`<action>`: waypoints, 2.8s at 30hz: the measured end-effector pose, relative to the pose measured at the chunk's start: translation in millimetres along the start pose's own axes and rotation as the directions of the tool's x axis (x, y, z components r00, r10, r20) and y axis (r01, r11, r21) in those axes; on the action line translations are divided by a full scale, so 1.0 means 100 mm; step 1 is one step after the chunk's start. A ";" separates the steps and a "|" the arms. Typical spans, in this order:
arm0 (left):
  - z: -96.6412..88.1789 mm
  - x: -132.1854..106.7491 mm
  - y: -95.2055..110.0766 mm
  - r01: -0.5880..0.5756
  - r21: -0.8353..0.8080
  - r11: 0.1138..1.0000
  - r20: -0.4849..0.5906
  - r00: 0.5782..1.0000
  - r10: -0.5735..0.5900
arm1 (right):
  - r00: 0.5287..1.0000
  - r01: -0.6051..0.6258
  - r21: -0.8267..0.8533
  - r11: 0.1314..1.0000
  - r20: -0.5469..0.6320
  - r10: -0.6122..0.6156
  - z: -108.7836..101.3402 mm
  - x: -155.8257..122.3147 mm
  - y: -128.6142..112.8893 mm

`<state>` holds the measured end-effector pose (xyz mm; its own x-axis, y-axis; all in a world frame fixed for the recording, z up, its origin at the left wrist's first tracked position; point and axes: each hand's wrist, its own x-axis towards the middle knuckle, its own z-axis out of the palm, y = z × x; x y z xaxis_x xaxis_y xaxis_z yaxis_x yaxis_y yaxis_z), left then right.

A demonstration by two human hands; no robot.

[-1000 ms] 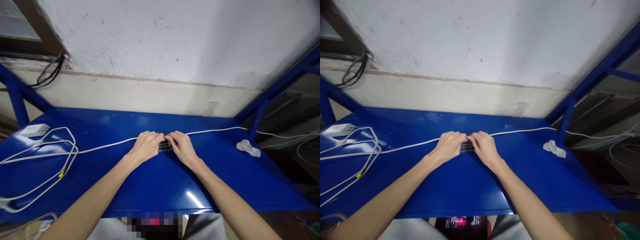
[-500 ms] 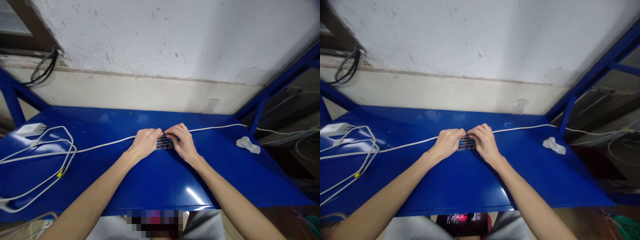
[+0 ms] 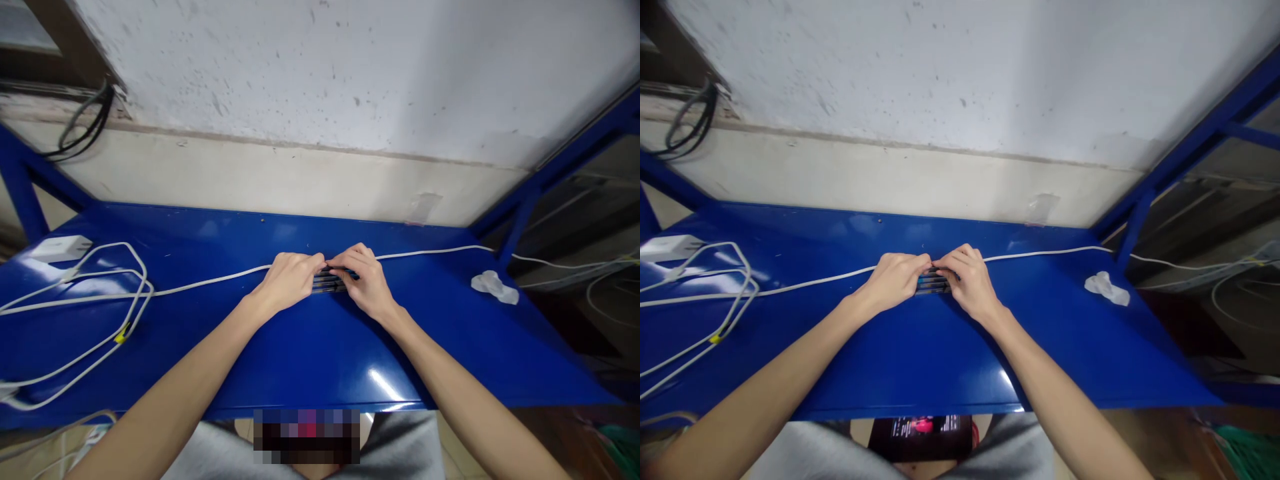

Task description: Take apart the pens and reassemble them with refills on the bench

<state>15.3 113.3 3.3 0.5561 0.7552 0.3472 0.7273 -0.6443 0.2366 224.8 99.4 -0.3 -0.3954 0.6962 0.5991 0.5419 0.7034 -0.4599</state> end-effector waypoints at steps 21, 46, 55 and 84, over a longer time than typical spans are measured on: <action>-0.03 -0.04 -0.06 0.060 -0.026 0.998 -0.044 0.997 -0.061 | 0.990 -0.037 -0.149 0.988 0.130 0.056 -0.04 0.02 0.04; -0.02 -0.01 -0.06 -0.072 0.095 0.993 -0.119 0.989 0.083 | 0.979 -0.044 -0.265 0.963 0.181 0.094 -0.06 0.02 -0.01; -0.05 -0.02 -0.07 -0.033 0.162 0.986 -0.151 0.987 0.058 | 0.983 -0.078 -0.203 0.976 0.149 0.110 -0.08 0.02 -0.02; 0.01 -0.04 -0.02 0.058 -0.233 0.971 -0.221 0.969 -0.112 | 0.994 -0.110 0.226 0.968 0.013 0.110 -0.09 0.02 -0.26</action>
<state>12.3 111.5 0.4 0.3687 0.7768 0.5105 0.6445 -0.6094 0.4618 217.0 81.8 19.1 -0.3429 0.7710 0.5366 0.4003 0.6367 -0.6591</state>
